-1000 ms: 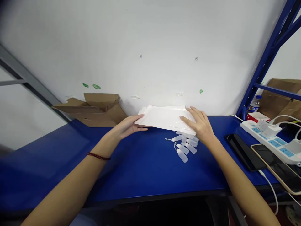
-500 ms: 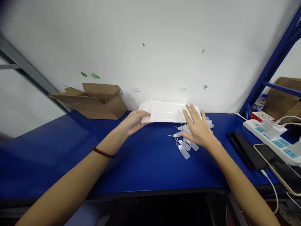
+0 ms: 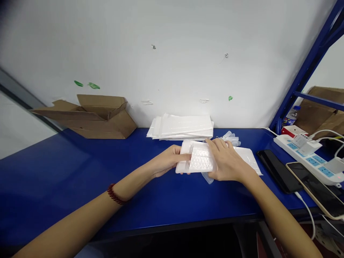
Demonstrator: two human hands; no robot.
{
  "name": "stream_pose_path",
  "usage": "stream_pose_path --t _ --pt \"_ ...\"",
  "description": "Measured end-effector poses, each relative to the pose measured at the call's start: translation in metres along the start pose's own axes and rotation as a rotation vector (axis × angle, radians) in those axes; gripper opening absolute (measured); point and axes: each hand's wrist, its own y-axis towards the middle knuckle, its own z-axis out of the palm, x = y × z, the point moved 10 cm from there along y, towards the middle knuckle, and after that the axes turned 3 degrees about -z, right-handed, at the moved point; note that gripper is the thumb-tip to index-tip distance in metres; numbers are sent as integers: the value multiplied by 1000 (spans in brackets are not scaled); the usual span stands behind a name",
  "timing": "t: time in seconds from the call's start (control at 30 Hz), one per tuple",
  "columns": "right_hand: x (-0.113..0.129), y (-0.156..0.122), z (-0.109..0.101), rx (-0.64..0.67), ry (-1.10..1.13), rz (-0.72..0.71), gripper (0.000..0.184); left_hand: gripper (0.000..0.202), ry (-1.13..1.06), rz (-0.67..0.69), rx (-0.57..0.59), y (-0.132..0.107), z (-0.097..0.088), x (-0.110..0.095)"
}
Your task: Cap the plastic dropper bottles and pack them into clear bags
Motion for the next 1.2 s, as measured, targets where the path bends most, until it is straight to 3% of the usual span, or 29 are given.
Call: stream_pose_path --t 0.17,0.27,0.33,0.4,0.53,0.63,0.8,1.0,1.2 --pt "-21 -11 3 255 361 150 56 42 206 13 88 -2 7 -3" --pt "-36 -30 6 476 496 261 39 49 463 148 -114 4 -13 -11" --pt "-42 -37 4 536 498 269 39 34 726 313 -309 4 -26 -23" --pt "-44 -41 5 553 472 253 41 17 907 413 -376 6 -28 -25" --pt "-35 -38 13 559 507 210 47 27 1000 427 -303 19 -24 -8" --pt "-32 -34 16 541 555 222 52 23 1010 461 -259 21 -16 -5" --pt "-33 -34 20 574 596 263 59 18 929 451 -197 11 -13 -21" --pt "-33 -34 22 560 594 259 59 23 553 334 -63 -15 -31 -50" --pt "-29 -31 21 512 576 213 60 18 632 314 176 -27 -6 -52"
